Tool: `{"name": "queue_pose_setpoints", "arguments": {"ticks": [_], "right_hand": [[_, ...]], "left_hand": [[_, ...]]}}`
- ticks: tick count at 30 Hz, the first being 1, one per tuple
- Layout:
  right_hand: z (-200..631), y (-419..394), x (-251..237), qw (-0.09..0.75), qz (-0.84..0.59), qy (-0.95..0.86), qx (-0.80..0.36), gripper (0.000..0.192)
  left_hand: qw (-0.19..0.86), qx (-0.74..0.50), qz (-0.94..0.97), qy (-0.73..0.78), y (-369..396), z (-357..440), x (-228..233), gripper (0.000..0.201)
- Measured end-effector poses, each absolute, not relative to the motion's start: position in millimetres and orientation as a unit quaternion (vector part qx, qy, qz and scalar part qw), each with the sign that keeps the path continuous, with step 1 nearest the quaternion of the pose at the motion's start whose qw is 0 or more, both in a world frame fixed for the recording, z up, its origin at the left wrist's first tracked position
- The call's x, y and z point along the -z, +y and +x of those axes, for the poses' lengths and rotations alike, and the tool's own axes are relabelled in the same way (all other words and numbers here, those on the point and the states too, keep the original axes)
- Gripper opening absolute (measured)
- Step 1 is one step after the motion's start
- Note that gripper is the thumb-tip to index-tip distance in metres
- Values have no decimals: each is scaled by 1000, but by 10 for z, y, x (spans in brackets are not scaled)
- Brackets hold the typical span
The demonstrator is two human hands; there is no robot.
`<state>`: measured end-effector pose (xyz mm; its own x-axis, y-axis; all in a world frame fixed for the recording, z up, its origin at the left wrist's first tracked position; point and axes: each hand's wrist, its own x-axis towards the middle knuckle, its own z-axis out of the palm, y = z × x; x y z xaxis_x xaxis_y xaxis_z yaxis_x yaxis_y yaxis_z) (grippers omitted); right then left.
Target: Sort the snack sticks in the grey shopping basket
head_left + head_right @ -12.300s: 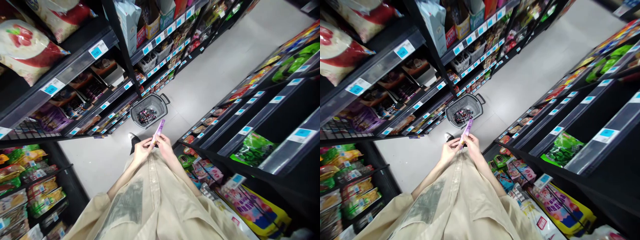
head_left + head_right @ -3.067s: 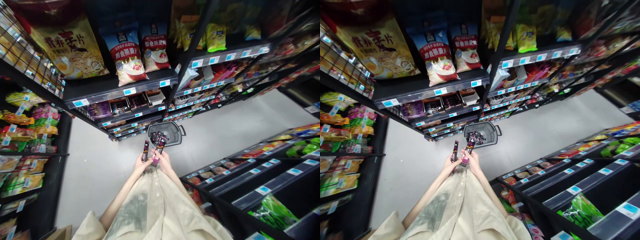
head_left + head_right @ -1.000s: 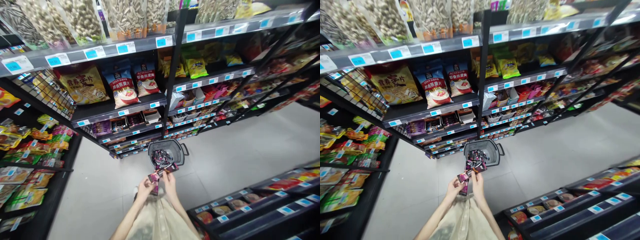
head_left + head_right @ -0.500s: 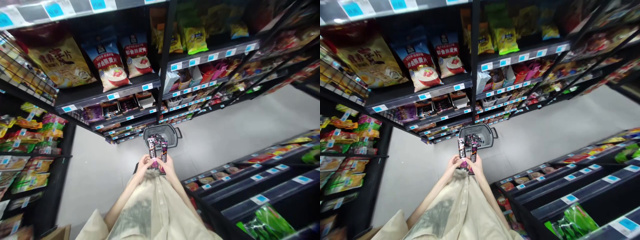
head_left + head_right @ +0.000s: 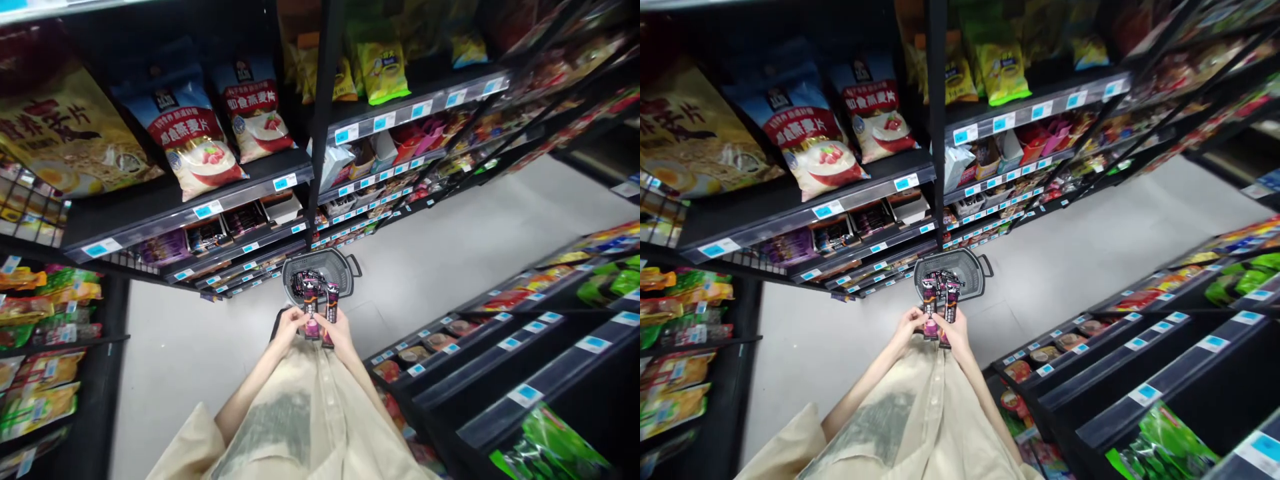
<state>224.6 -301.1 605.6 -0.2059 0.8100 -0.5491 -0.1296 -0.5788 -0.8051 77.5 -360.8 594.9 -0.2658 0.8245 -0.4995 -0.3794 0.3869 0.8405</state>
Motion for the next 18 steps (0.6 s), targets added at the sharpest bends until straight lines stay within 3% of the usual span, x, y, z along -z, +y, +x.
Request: {"name": "queue_pose_setpoints", "arguments": {"ticks": [8, 18], "right_hand": [[1691, -2381, -6114, 360, -569, -277, -685, 55], [1114, -2148, -6151, 406, -611, -222, -643, 57]], "left_hand": [[626, -478, 226, 573, -2779, 101, -5963, 45], [664, -423, 282, 549, -2308, -443, -5955, 55]]}}
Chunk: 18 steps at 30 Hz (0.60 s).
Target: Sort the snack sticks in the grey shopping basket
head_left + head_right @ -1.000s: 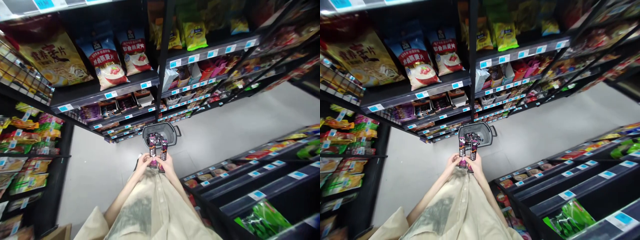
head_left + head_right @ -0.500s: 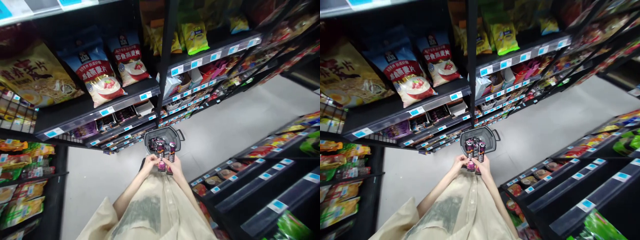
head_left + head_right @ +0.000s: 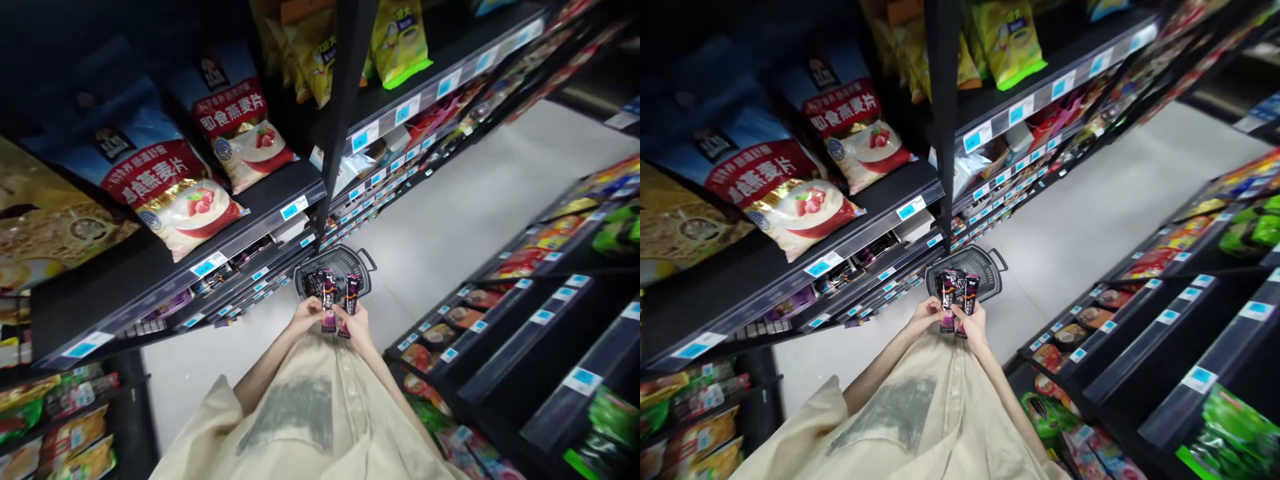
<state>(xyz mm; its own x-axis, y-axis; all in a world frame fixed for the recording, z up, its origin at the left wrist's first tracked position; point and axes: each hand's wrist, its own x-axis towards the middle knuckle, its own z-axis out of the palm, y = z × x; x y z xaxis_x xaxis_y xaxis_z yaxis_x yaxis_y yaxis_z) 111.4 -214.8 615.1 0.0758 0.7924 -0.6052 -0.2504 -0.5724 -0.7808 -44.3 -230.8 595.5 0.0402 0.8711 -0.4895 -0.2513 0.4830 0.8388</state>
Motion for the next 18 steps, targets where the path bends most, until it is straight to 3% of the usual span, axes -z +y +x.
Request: {"name": "queue_pose_setpoints", "arguments": {"ticks": [18], "right_hand": [[750, -2242, -6011, 435, -630, -167, -621, 61]], "left_hand": [[687, -375, 274, 558, -2063, -802, -5668, 54]]}}
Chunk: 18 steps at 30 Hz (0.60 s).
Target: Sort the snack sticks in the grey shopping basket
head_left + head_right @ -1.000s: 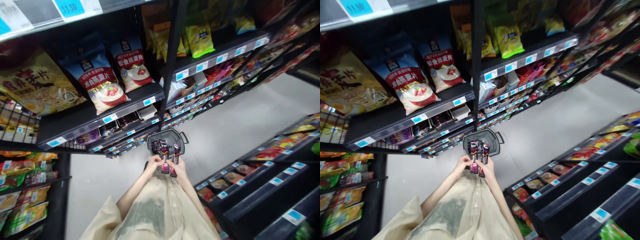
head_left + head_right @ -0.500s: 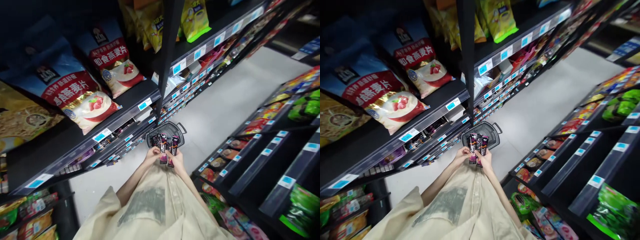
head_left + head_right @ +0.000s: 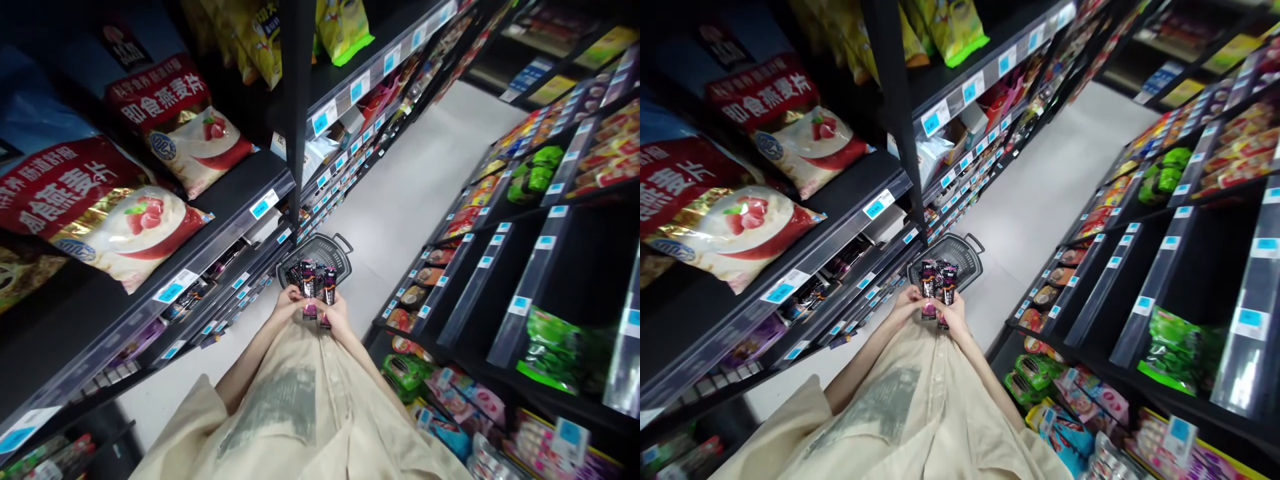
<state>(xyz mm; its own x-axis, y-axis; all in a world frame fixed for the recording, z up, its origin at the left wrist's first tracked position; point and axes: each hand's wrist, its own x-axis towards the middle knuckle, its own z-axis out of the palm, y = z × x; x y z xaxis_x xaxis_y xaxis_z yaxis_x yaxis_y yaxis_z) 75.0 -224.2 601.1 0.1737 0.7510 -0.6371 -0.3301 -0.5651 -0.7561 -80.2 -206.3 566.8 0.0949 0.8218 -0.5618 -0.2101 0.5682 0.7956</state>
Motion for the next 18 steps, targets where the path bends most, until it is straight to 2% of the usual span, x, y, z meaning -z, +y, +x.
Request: {"name": "queue_pose_setpoints", "arguments": {"ticks": [9, 18], "right_hand": [[682, -2295, -5980, 460, -636, -141, -603, 62], [651, -2290, -5869, 422, -628, -170, -632, 62]], "left_hand": [[737, -331, 287, 515, -2145, -885, -5683, 55], [726, -326, 261, 547, -2166, -966, -5552, 55]]}}
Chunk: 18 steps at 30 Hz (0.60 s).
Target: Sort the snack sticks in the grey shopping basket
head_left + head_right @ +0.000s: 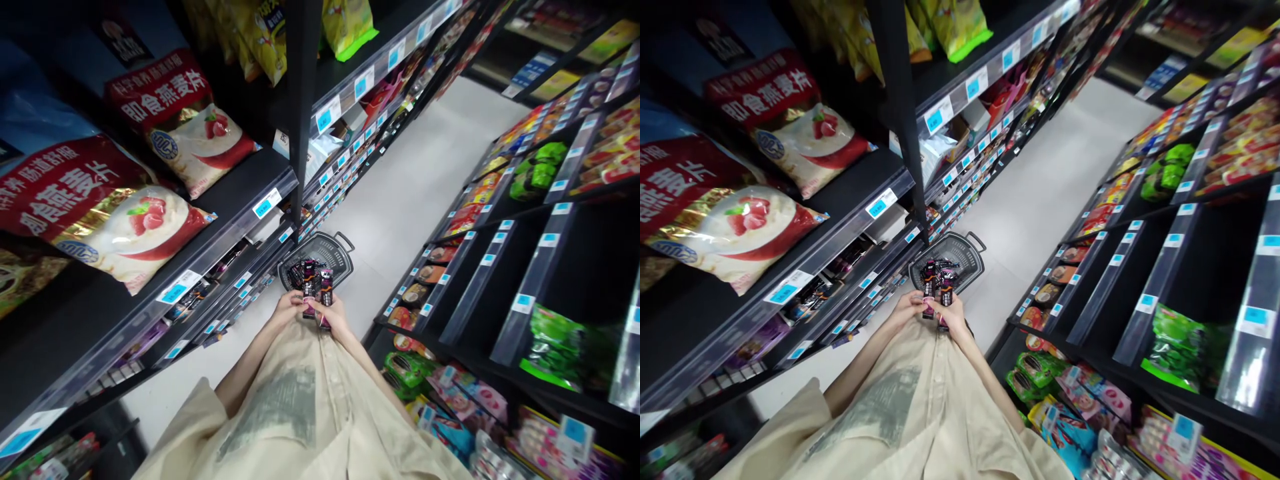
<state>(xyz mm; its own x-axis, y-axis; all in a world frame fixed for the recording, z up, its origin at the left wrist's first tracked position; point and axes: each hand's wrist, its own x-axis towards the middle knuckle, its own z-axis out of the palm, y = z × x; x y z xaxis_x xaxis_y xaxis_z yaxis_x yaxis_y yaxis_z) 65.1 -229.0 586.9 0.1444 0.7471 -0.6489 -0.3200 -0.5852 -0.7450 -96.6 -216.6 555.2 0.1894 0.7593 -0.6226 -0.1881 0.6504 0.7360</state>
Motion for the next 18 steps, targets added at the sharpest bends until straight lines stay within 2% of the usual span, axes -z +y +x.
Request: {"name": "queue_pose_setpoints", "arguments": {"ticks": [18], "right_hand": [[588, -2344, -5734, 404, -627, -148, -649, 63]], "left_hand": [[707, -356, 313, 525, -2137, -1022, -5645, 39]]}}
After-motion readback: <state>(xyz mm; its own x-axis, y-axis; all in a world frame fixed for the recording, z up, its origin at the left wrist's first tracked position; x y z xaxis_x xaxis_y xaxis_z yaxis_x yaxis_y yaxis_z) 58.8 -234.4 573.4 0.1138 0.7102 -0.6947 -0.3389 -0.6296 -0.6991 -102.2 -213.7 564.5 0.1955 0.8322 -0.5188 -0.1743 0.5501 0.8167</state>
